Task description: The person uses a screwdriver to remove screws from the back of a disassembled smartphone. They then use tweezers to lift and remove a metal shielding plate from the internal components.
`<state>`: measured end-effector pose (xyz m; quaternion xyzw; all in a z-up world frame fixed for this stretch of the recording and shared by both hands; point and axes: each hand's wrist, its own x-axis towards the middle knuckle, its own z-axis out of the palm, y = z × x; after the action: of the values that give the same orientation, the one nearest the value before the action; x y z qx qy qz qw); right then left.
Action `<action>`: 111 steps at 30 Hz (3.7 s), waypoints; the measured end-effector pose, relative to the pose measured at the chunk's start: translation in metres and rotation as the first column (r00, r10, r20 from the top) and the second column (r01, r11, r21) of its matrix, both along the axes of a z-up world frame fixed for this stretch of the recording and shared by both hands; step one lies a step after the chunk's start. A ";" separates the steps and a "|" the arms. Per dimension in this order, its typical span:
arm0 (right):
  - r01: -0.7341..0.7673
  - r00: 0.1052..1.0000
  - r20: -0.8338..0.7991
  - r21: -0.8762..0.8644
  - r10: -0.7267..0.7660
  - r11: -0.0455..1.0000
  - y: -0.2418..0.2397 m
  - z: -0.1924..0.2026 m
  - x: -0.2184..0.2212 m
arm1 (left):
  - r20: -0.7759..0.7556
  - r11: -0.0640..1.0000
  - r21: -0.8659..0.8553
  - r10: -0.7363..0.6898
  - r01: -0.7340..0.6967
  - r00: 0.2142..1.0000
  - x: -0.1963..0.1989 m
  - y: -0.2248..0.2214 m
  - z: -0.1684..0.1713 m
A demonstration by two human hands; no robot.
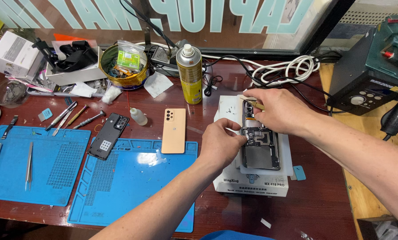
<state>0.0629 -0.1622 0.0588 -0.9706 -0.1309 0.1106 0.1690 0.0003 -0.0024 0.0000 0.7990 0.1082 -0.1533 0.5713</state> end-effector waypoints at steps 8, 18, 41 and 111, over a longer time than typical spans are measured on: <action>-0.099 0.994 0.053 0.061 0.095 0.993 -0.006 -0.005 -0.005 | 0.001 1.000 -0.015 0.017 -0.017 1.000 -0.001 -0.002 0.000; 0.151 0.969 0.124 0.399 -0.216 0.905 -0.055 -0.019 -0.009 | -0.218 0.906 -0.402 0.044 -0.131 0.975 0.008 0.004 -0.015; 0.531 0.835 -0.543 0.755 -0.087 0.384 -0.006 -0.001 -0.028 | -0.127 0.629 -0.776 -0.068 -0.056 0.990 0.034 0.055 0.005; 0.482 0.844 -0.445 0.874 -0.299 0.059 -0.082 -0.002 -0.039 | 0.056 0.930 -0.366 0.048 -0.025 0.997 0.055 -0.007 0.021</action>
<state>0.0241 -0.2444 0.0566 -0.6234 0.1097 0.0221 0.7738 0.0552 -0.0099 0.0208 0.6814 0.0743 -0.1346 0.7156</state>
